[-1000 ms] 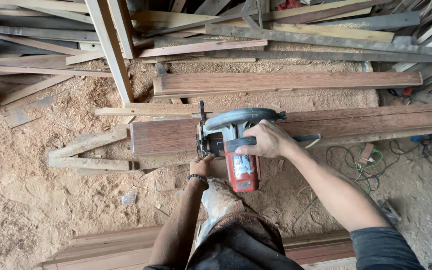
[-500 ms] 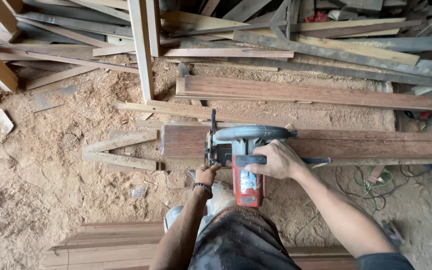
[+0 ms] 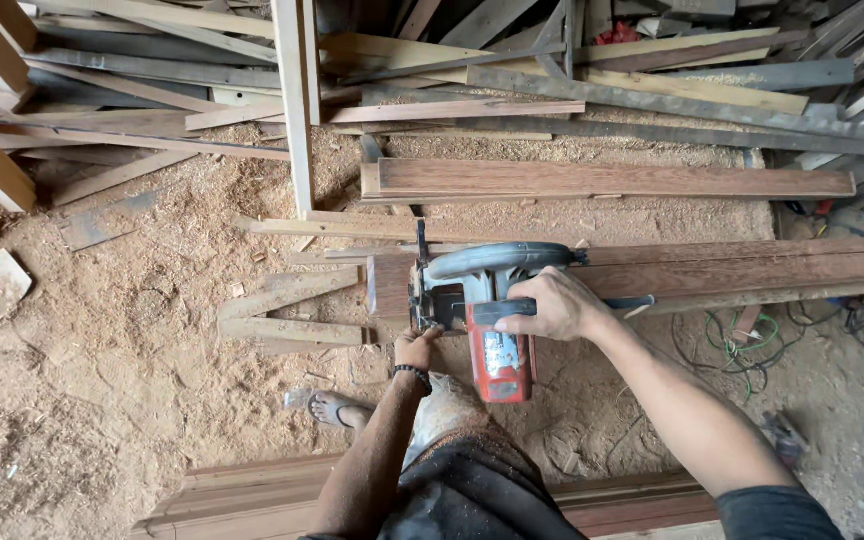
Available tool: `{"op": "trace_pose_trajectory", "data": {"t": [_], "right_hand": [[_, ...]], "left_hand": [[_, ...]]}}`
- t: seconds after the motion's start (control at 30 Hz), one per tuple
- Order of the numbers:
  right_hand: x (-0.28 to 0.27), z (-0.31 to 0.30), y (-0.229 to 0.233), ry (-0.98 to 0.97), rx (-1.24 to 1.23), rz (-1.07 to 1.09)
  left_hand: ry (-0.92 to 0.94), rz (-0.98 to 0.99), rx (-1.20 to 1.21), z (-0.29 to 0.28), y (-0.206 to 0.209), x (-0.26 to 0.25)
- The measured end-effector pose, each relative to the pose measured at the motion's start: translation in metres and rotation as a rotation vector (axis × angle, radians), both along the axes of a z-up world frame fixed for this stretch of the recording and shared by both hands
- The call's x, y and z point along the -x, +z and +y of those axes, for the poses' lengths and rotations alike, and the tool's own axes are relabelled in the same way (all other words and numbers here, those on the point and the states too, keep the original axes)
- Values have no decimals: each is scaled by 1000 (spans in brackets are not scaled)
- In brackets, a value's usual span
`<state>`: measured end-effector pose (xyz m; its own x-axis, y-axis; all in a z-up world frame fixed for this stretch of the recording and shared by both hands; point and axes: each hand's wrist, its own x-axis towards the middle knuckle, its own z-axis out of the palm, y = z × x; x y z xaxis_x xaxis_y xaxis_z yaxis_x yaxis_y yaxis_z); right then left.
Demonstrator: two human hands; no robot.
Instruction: The person cuts a long wooden plank into two pieces using a circular saw and then holds up both pieces to view them.
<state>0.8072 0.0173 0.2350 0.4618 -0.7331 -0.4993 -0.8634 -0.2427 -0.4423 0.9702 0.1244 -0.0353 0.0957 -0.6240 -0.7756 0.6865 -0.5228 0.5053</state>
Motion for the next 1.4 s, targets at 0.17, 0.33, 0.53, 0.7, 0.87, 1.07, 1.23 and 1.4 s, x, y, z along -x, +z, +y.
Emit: {"op": "trace_pose_trajectory", "data": {"t": [0.17, 0.33, 0.53, 0.7, 0.87, 1.07, 1.23, 1.4], "right_hand": [[-23, 5, -6, 7, 3, -10], [-47, 8, -6, 5, 3, 2], [-74, 12, -5, 11, 6, 11], [-99, 15, -3, -3, 12, -16], [-122, 19, -4, 29, 39, -54], [-145, 21, -7, 34, 46, -85], [-161, 24, -10, 39, 59, -112], [-176, 24, -6, 36, 66, -144]], "left_hand": [[-86, -121, 5, 9, 0, -25], [-112, -127, 4, 12, 3, -51], [-216, -266, -61, 13, 1, -78], [-287, -350, -115, 13, 9, -99], [-352, -396, -159, 17, 17, -130], [-247, -358, -134, 17, 19, -151], [-261, -399, -146, 17, 17, -166], [-282, -453, -156, 19, 10, -181]]}}
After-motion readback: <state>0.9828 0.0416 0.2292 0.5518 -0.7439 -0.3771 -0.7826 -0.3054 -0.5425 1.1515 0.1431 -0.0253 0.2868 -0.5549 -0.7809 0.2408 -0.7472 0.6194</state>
